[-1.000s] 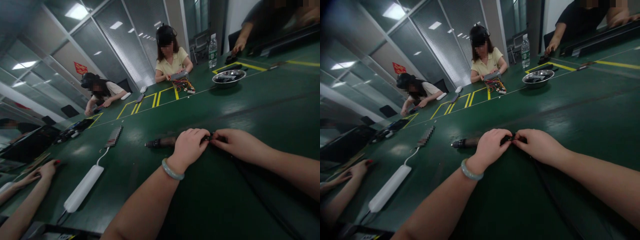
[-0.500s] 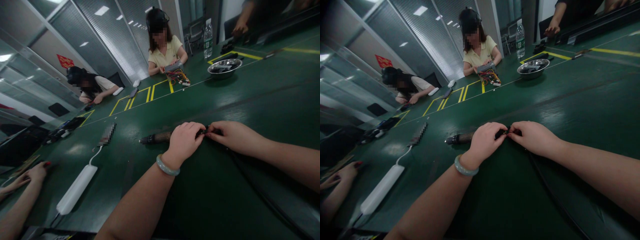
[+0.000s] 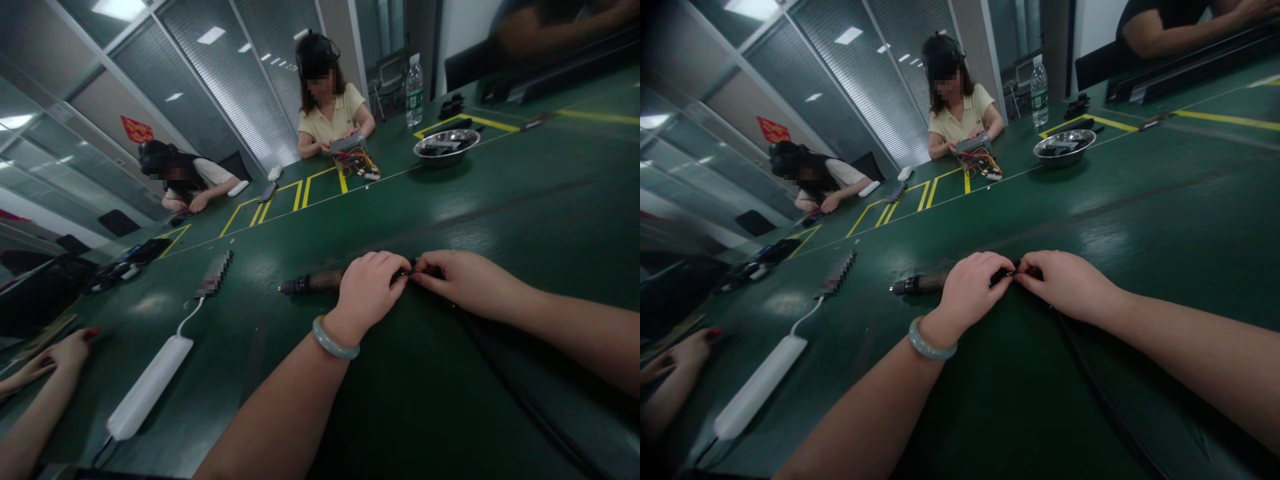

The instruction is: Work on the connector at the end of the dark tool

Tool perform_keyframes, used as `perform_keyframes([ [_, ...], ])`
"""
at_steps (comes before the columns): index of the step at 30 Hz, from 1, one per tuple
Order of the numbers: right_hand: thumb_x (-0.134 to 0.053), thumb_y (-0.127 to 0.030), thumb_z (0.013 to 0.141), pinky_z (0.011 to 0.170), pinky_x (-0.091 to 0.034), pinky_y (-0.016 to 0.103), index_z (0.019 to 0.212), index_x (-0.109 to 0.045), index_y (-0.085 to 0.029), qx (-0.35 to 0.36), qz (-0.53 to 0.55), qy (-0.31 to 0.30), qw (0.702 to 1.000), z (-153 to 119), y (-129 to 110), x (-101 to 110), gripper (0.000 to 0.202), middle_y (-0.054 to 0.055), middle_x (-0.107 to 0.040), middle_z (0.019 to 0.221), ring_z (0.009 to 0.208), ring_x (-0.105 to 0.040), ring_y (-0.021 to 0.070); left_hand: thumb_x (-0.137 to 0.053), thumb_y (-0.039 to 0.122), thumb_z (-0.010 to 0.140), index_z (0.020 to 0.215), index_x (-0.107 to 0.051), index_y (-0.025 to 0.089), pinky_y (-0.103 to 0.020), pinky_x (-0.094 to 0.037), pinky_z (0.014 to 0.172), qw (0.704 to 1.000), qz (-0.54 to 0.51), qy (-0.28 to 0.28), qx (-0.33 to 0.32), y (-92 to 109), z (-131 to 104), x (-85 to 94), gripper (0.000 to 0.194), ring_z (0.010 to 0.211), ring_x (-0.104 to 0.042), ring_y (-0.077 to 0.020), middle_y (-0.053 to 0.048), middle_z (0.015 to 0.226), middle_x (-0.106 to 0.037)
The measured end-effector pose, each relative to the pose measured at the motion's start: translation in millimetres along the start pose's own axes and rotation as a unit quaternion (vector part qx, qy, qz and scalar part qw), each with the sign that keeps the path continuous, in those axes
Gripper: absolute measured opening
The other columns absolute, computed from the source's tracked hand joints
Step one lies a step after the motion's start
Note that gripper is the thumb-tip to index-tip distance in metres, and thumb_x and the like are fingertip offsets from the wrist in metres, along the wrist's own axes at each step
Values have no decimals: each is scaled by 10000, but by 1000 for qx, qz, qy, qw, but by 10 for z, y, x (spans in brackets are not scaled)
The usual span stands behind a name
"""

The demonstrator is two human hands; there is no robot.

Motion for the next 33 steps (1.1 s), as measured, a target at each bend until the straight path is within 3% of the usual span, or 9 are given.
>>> perform_keyframes([
  [4,-524,-410,879,538,-380,258,866,-660,-264,1,8,-2,1000,-7,-15,12,200,-15,-684,786,670,-616,167,-600,275,873,1083,-546,239,-341,-458,857,1000,4,8,16,-2,2,8,219,972,-571,-185,-4,1054,-630],
  [10,-531,-398,871,530,-385,260,869,-668,-257,9,11,3,1000,-8,-21,21,196,-3,-688,794,672,-622,172,-556,264,899,1033,-565,246,-334,-452,863,1000,9,-5,-2,-1,-1,-11,135,991,-563,-174,12,1059,-628],
  [16,-529,-404,874,547,-388,263,856,-663,-267,4,7,3,1000,-1,-8,11,193,-15,-688,792,675,-620,172,-618,298,860,1151,-501,226,-341,-455,854,999,-8,19,42,-11,-6,-6,322,966,-576,-190,-17,1060,-627],
  [21,-524,-392,878,559,-392,261,867,-664,-260,15,6,3,1000,-4,-15,2,193,-11,-690,810,696,-624,172,-553,264,900,1007,-579,246,-333,-450,846,1000,6,-7,-7,0,2,-3,111,978,-562,-181,4,1042,-625],
  [25,-516,-390,883,550,-390,258,879,-664,-257,15,4,0,1000,-8,-19,7,199,-5,-692,807,694,-627,177,-555,269,900,1014,-585,247,-334,-454,853,1000,12,-10,-5,-3,4,0,120,987,-560,-181,4,1048,-626],
  [33,-523,-399,870,559,-413,266,873,-666,-254,11,9,5,1000,1,9,1,204,4,-691,805,695,-631,185,-612,284,867,1260,-434,240,-339,-457,871,999,8,10,30,-1,-7,6,434,1010,-568,-178,1,1110,-619],
])
Point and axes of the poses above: each hand's wrist, its own z-axis towards the middle knuckle, its own x-axis out of the back of the hand, y = z × x, the point moved 2 cm from there along z, towards the middle knuckle
